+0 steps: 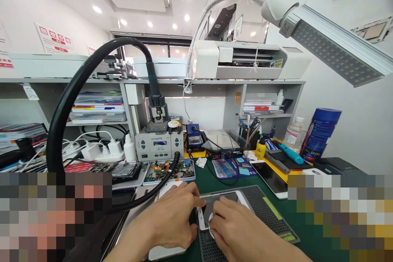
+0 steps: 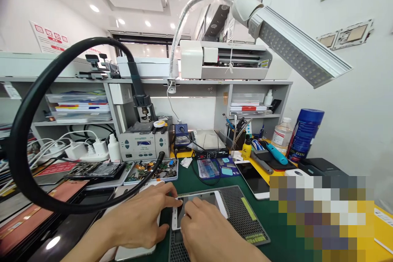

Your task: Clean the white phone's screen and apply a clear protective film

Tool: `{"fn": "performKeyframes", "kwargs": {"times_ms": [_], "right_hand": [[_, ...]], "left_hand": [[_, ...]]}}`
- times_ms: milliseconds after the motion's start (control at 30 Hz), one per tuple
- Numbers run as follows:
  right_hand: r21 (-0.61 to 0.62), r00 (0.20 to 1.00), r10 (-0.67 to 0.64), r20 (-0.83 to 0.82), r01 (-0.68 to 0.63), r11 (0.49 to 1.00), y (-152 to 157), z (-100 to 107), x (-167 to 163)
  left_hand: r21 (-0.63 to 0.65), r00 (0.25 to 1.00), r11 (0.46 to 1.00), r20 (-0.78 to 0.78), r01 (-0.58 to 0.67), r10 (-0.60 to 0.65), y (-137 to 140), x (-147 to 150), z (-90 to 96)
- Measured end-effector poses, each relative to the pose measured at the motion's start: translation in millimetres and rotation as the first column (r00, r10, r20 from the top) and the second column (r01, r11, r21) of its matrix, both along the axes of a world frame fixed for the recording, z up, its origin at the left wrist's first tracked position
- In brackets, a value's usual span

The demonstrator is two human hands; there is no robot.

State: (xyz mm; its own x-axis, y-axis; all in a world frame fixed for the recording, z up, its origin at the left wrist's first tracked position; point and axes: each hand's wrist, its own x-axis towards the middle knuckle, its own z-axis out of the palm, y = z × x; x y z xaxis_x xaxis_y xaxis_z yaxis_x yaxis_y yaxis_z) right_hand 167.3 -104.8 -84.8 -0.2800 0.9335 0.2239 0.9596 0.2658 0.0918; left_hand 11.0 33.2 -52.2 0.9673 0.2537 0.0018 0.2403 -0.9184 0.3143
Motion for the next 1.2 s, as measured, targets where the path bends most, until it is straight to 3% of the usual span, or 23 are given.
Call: {"fn": "performKeyframes", "kwargs": {"times_ms": [333,567,900,1200], "right_hand": [[0.182,1.0,0.025,-0.001,-0.025,0.983,22.3,-30.3,-11.9],[0.289,0.999,0.019,0.033,-0.027,0.957,21.4,-42.5,-7.0],[0.125,0.998,-0.065,0.003,0.064,0.99,-4.5,-25.2,13.7],[-0.007,0.958,-0.2,-0.207,0.203,0.979,-36.0,-9.9,29.7]], "left_hand": [[-0.01,0.999,1.0,0.038,0.011,-0.01,-0.2,1.0,-3.7],[-0.012,1.0,1.0,0.028,0.001,-0.001,-2.5,2.4,-3.7],[0.023,0.996,0.996,0.006,-0.086,0.086,-11.9,7.2,1.5],[0.05,0.994,0.993,0.019,-0.11,0.109,-11.5,12.5,-2.1]]}}
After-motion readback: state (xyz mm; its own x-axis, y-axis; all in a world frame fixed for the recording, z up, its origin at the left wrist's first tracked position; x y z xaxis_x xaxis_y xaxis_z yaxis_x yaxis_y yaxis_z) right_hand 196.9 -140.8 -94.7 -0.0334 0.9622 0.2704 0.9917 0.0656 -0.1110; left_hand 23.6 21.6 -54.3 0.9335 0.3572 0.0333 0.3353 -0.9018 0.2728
